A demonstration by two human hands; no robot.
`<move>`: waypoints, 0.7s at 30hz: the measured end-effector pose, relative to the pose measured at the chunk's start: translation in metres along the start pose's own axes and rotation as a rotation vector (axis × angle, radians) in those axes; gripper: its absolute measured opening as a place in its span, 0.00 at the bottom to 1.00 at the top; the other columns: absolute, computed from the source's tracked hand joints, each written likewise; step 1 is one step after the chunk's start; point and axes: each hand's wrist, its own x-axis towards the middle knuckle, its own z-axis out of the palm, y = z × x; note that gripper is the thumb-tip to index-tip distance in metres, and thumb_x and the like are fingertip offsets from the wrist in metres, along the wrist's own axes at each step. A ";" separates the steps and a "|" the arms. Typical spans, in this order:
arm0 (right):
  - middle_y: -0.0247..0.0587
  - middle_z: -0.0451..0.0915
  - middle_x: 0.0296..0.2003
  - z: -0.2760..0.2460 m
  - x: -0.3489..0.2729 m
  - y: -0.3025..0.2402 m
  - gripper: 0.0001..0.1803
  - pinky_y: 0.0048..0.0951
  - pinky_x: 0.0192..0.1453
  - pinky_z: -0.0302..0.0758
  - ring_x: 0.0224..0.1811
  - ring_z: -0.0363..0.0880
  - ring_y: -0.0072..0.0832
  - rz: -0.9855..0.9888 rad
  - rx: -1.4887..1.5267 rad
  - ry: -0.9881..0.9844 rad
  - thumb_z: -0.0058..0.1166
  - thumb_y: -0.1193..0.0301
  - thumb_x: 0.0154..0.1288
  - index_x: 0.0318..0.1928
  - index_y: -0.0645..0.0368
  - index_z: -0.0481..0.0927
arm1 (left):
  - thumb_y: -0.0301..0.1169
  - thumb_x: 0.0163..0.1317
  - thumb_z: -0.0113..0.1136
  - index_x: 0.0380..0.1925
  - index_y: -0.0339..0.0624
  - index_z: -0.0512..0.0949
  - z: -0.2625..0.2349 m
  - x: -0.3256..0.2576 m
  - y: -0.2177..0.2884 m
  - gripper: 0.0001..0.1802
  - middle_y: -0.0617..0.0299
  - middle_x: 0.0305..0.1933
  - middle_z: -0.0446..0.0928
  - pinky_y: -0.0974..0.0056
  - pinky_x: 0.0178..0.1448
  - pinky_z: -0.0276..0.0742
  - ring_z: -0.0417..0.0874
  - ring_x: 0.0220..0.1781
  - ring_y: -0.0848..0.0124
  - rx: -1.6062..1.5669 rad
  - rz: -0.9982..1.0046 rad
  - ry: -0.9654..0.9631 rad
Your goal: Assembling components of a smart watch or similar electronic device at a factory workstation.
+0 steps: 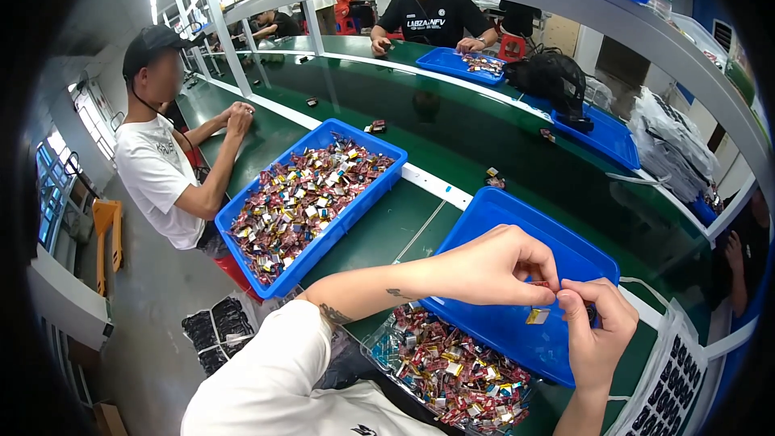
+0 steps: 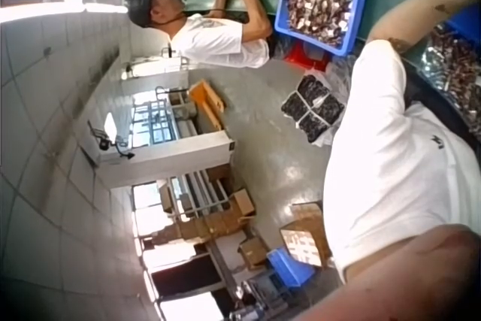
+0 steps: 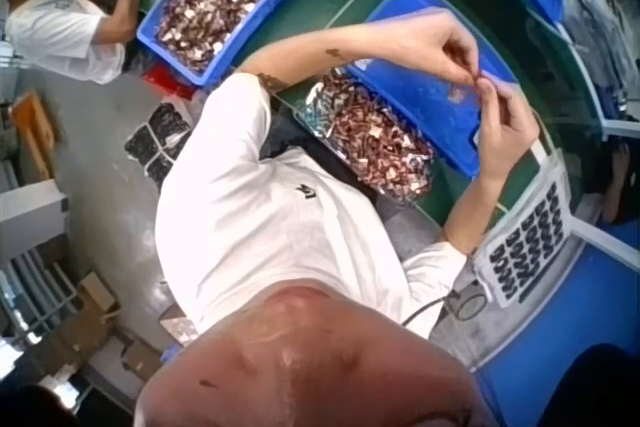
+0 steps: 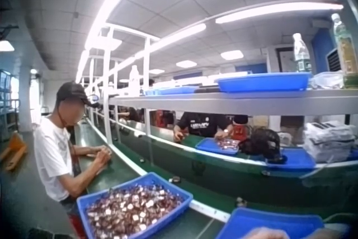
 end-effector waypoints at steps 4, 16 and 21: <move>0.34 0.75 0.20 -0.003 -0.002 0.013 0.07 0.14 0.22 0.63 0.19 0.70 0.16 0.072 0.083 0.062 0.63 0.77 0.55 0.27 0.66 0.77 | 0.32 0.55 0.63 0.25 0.37 0.80 0.005 0.001 -0.006 0.09 0.62 0.25 0.80 0.72 0.36 0.72 0.76 0.29 0.78 0.100 0.153 0.109; 0.29 0.67 0.15 0.005 -0.008 0.018 0.23 0.15 0.17 0.52 0.14 0.58 0.13 0.105 0.679 0.016 0.64 0.57 0.57 0.21 0.58 0.68 | 0.31 0.59 0.62 0.30 0.37 0.79 0.009 0.002 -0.005 0.08 0.64 0.27 0.79 0.71 0.36 0.73 0.76 0.29 0.78 -0.199 0.205 -0.038; 0.30 0.68 0.17 0.004 0.000 0.011 0.22 0.16 0.19 0.53 0.16 0.60 0.14 0.233 0.701 -0.007 0.63 0.56 0.59 0.22 0.57 0.67 | 0.31 0.59 0.61 0.30 0.37 0.79 0.007 -0.001 -0.003 0.07 0.63 0.27 0.78 0.70 0.37 0.73 0.76 0.29 0.76 -0.181 0.287 -0.088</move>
